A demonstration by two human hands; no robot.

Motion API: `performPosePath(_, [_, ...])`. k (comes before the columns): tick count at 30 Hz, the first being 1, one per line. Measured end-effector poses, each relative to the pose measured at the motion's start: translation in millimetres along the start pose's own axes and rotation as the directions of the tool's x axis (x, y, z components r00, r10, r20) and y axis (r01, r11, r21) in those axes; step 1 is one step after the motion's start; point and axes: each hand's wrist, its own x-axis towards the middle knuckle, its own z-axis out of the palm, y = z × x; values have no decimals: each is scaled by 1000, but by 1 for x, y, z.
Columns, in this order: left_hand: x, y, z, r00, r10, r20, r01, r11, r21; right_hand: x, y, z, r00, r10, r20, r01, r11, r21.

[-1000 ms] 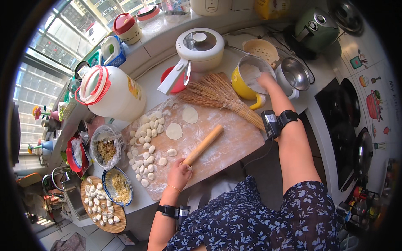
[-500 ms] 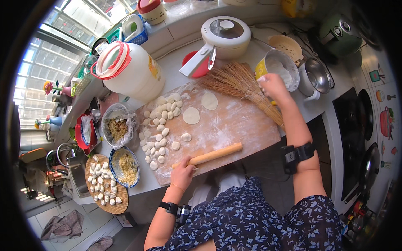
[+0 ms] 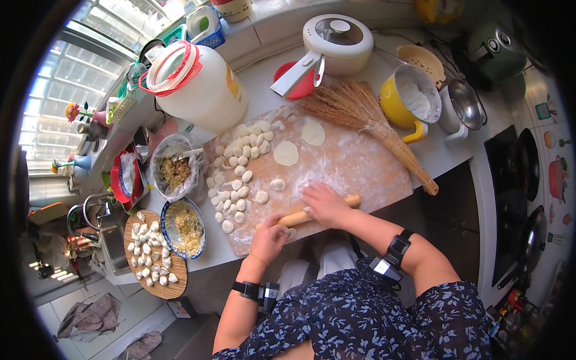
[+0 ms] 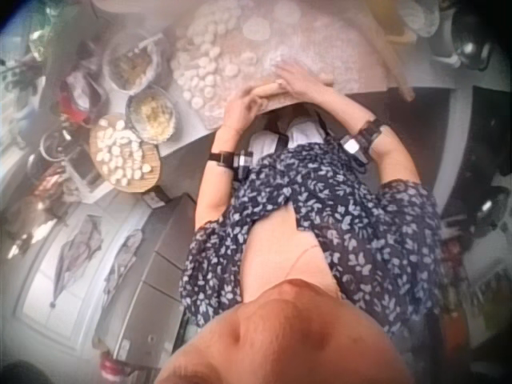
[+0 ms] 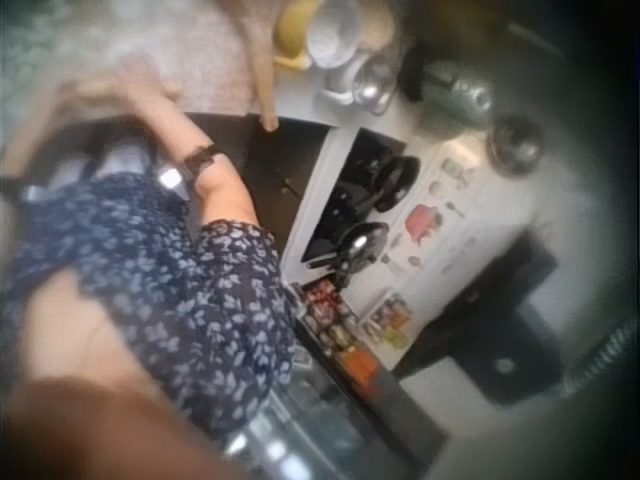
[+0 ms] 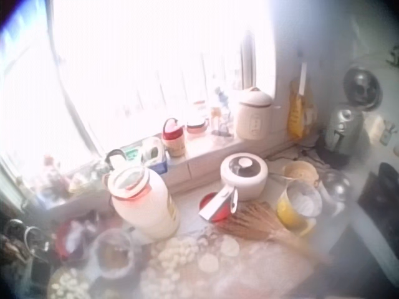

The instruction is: The person fills small dough wrappers with a prepared filling, folds them into dumplings, and places them on a wooden board. They also roll out additional dough balls into flat circular wrappers using a rolling pin.

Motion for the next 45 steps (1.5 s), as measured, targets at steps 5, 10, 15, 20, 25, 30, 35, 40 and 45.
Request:
performPosePath(5, [-4,-5,5,999,29,-21,-28,998,55,-9,-17,-15,951,70,301,-18,985,-172])
performPosePath(10, [3,-6,6,997,-60,-37,58,996,-70,-22,-21,3,963,-257,77,268,927,-262])
performPosePath(15, [41,-12,-6,941,-327,90,323,779,-537,-28,-13,8,974,64,-217,-98,984,-151])
performPosePath(20, [92,-7,11,932,-209,298,345,765,-543,-46,17,3,996,-18,-83,5,988,-156])
performPosePath(25, [90,-3,26,981,-94,170,111,989,-94,-68,2,26,974,207,-92,-215,974,-76])
performPosePath(30, [80,0,34,992,-111,62,110,994,25,-5,-8,38,911,410,-53,-412,894,-174])
performPosePath(35, [86,-5,30,999,-47,22,45,998,54,31,-19,16,897,213,-388,-323,914,-245])
performPosePath(40, [63,-8,25,954,-284,-93,246,924,-292,-3,-43,1,912,358,-200,-397,893,-213])
performPosePath(45, [66,-12,31,988,-138,-63,140,990,32,38,-31,14,879,375,-295,-448,861,-242])
